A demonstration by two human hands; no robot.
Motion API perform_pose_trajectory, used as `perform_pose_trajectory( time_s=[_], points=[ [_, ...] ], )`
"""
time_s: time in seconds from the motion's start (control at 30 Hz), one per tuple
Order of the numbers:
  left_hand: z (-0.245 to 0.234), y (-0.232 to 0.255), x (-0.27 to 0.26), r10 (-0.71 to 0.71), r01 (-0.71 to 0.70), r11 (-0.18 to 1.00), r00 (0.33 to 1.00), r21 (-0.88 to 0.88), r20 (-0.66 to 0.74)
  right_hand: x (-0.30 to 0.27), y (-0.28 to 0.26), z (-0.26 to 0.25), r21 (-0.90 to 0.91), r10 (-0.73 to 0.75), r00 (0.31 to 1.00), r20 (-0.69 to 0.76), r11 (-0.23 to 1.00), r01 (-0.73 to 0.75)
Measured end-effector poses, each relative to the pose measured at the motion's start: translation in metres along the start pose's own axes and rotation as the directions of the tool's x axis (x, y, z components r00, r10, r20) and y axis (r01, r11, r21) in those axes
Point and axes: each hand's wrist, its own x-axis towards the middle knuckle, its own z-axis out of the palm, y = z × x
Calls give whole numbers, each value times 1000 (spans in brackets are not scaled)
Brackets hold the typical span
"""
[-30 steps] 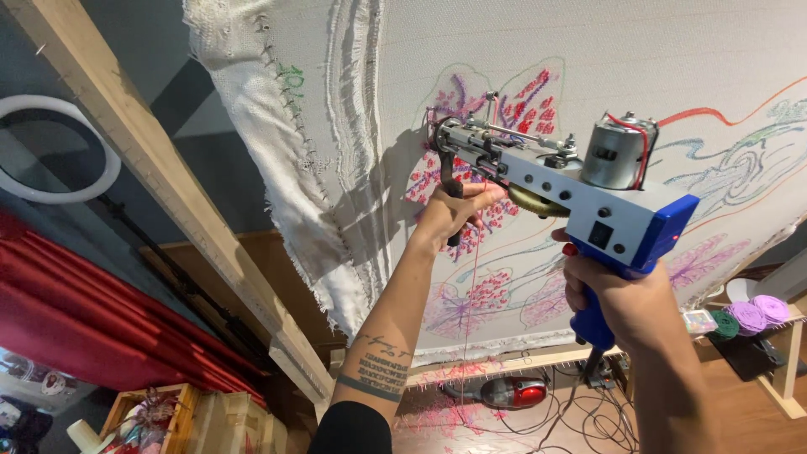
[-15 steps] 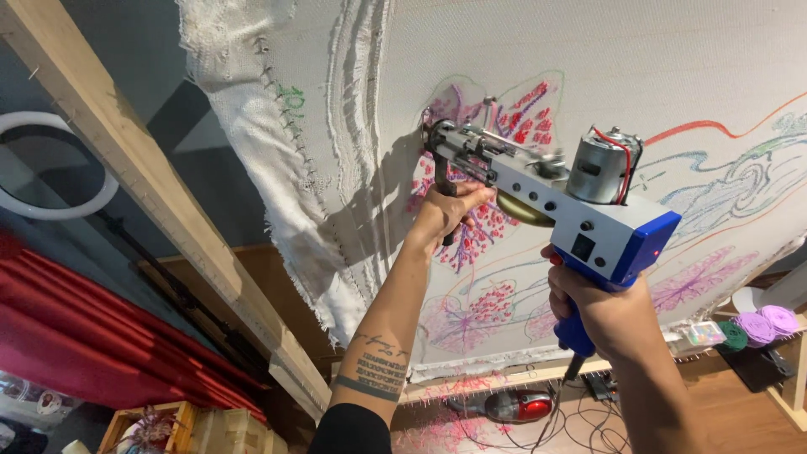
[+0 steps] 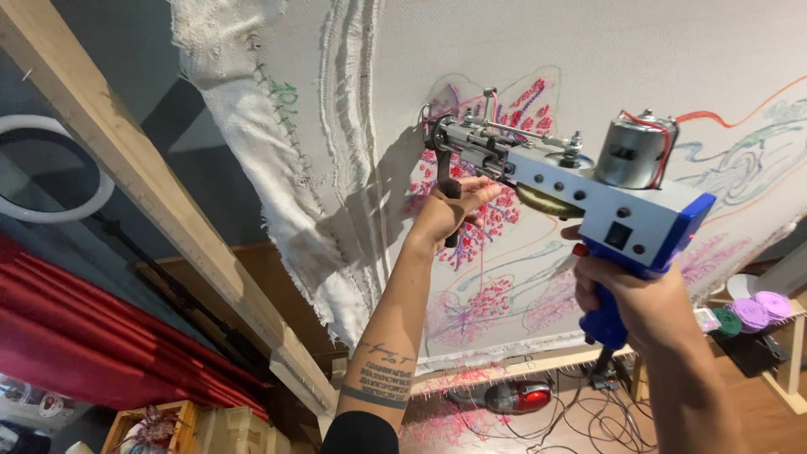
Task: Using an electric tufting gun to insert yarn into a stretched canvas following a drawn design.
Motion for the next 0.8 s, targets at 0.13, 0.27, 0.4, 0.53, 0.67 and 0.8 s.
perform_pose_trajectory(
  time_s=[0.13, 0.27, 0.4, 0.53, 0.67, 0.8],
  points=[
    [10, -2, -22, 25, -27, 999, 996, 19, 80, -13, -9, -29, 70, -85, 988, 129, 995, 76],
    [24, 7, -41, -79, 78, 996, 995, 31, 54, -22, -16, -44, 77, -88, 984, 152, 994, 77],
    [36, 23, -52, -92, 86, 989, 995, 117, 46, -28, -20, -54, 27, -130, 979, 159, 991, 128],
    [31, 6, -45, -35, 25, 992, 996, 120, 84, -31, -17, -56, 55, -145, 974, 173, 989, 137],
    [22, -13, -41, -42, 30, 991, 995, 130, 86, -32, -15, -46, 62, -92, 983, 158, 995, 83],
    [18, -15, -42, -75, 67, 991, 995, 120, 65, -34, -18, -31, -16, -21, 997, 74, 1000, 22]
  ],
)
